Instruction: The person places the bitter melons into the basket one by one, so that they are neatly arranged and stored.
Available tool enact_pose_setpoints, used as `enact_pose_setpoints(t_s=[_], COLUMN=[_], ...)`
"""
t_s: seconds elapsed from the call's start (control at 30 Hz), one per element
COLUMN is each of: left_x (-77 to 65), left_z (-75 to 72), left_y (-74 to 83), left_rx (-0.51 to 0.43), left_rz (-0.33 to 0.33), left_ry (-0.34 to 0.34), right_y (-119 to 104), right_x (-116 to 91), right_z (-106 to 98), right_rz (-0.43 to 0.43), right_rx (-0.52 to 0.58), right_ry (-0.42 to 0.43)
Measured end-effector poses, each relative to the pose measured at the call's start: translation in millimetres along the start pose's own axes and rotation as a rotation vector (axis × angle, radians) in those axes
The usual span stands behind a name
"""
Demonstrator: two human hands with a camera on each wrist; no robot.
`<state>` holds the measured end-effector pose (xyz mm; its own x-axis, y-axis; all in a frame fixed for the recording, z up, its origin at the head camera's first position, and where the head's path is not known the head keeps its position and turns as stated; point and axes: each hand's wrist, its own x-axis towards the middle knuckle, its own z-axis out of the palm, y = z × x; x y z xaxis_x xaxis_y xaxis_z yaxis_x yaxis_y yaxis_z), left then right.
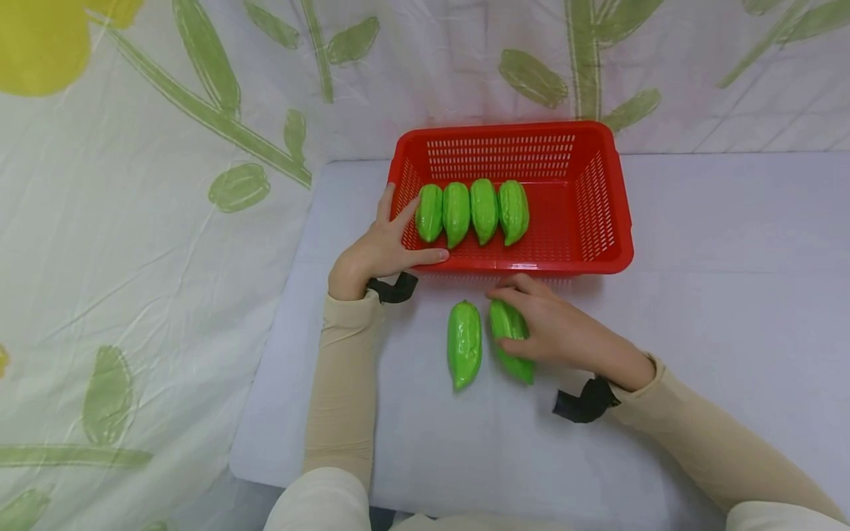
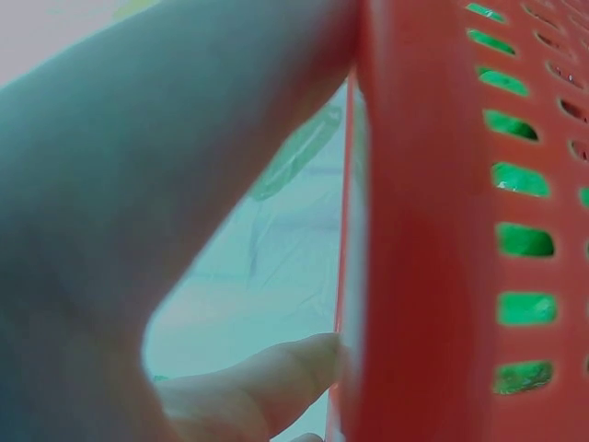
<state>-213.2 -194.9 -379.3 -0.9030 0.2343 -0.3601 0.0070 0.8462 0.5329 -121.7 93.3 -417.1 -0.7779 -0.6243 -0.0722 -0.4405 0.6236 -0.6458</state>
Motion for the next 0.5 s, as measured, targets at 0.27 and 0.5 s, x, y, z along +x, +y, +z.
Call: enact_pose_setpoints(t_s=[0.27, 0.5], left_x=[1.2, -0.2], left_z=[0.9, -0.2], left_y=[-1.8, 0.4], left_rx=[0.002, -0.004], left_rz=[0.000, 0.001], left_ry=[0.004, 0.000], right_y=[-9.8, -13.9], right_x=[-6.7, -13.5], right_z=[-7.4, -16.6], right_rz=[-0.009, -0.026], right_rx=[-0.004, -0.016], right_ry=[0.007, 0.033])
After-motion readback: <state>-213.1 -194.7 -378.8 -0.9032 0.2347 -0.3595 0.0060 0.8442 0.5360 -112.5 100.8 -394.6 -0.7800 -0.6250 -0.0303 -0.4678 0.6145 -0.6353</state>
